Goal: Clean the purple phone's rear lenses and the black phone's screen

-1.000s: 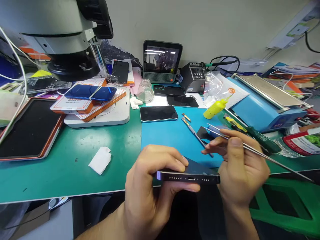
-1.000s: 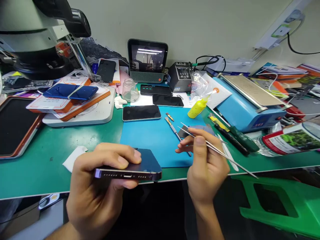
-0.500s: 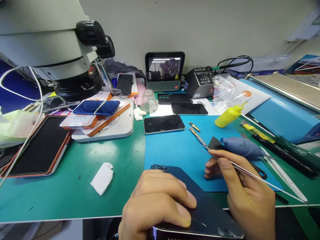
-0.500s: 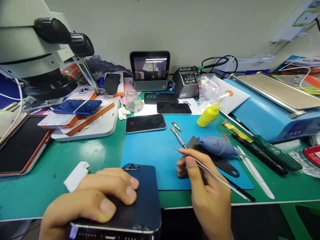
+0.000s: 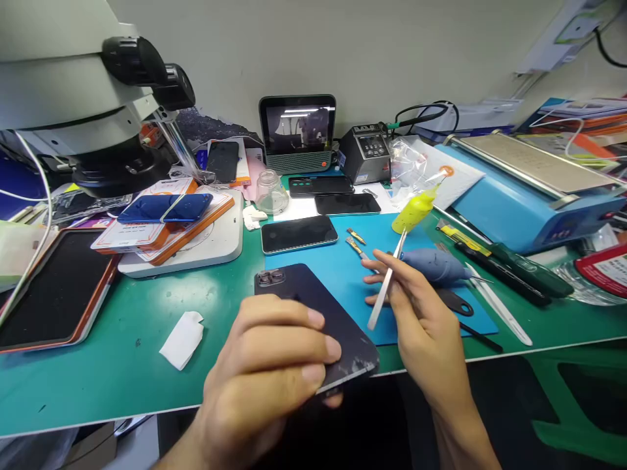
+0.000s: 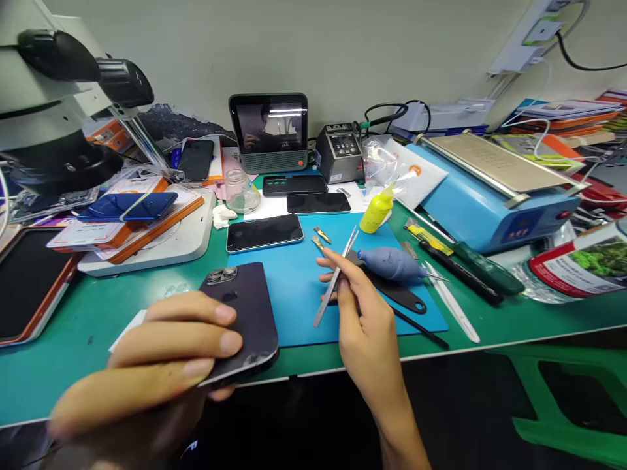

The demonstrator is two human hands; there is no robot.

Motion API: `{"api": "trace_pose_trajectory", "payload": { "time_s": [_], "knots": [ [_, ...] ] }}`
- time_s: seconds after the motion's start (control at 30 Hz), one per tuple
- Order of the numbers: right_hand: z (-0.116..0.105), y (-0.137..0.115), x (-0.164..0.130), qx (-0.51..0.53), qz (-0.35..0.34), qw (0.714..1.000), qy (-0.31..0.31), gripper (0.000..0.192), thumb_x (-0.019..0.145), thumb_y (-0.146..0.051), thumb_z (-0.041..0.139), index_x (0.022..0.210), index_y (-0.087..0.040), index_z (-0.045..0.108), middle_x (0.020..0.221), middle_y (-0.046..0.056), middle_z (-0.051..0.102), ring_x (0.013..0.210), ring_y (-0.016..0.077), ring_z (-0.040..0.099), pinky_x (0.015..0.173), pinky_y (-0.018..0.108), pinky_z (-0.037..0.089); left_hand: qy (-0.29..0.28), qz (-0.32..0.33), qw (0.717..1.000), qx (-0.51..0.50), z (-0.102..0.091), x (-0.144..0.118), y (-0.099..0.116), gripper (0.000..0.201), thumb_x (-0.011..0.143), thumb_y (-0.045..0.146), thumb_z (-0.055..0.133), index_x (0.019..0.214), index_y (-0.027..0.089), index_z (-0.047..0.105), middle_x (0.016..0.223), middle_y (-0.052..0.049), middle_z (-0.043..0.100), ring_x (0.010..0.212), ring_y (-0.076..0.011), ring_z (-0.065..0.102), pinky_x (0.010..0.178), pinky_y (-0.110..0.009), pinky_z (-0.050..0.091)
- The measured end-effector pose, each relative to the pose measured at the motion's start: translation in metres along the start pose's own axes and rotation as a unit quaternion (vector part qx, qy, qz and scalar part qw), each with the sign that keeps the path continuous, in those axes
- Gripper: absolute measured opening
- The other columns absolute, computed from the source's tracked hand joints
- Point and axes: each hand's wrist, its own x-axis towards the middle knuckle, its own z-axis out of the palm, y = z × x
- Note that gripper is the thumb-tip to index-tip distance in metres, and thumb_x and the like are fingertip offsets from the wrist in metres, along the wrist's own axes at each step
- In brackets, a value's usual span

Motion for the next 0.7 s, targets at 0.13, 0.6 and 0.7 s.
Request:
{"api": "trace_pose_trajectory", "payload": {
  "time_s": [0.13, 0.6, 0.7],
  "knots": [
    [-0.004, 0.0, 0.0, 0.021, -0.005, 1.0, -0.002, 0.039, 0.116, -0.027, 0.047, 0.145, -0.041, 0.069, 0.133, -0.001, 0.076, 0.104, 0.0116, 0.077, 0.081, 0.021, 0.069, -0.09, 0.009, 0.996, 0.019, -0.006, 0.001, -0.007, 0.017, 0.104, 0.009, 0.072, 0.113, 0.02, 0.061, 0.114, 0.003, 0.073, 0.125, -0.0144, 0.065, 0.108, -0.034, 0.06],
    [0.01, 0.006, -0.01, -0.226, -0.134, 0.965, 0.018, 0.031, 0.111, -0.012, 0.053, 0.135, -0.022, 0.071, 0.134, 0.007, 0.072, 0.124, 0.022, 0.07, 0.105, 0.044, 0.062, -0.314, 0.044, 0.936, 0.151, -0.081, 0.019, -0.007, 0.034, 0.112, 0.01, 0.052, 0.134, 0.027, 0.072, 0.136, 0.004, 0.078, 0.14, -0.0155, 0.064, 0.126, -0.038, 0.047],
    [0.013, 0.01, -0.011, -0.278, -0.143, 0.95, 0.02, 0.031, 0.108, -0.011, 0.06, 0.136, -0.021, 0.068, 0.134, 0.008, 0.07, 0.123, 0.0234, 0.069, 0.105, 0.047, 0.064, -0.29, -0.007, 0.938, 0.191, -0.091, 0.027, 0.0, 0.047, 0.108, 0.007, 0.057, 0.144, 0.034, 0.07, 0.139, 0.007, 0.077, 0.131, -0.0113, 0.07, 0.118, -0.024, 0.051]
  ]
}}
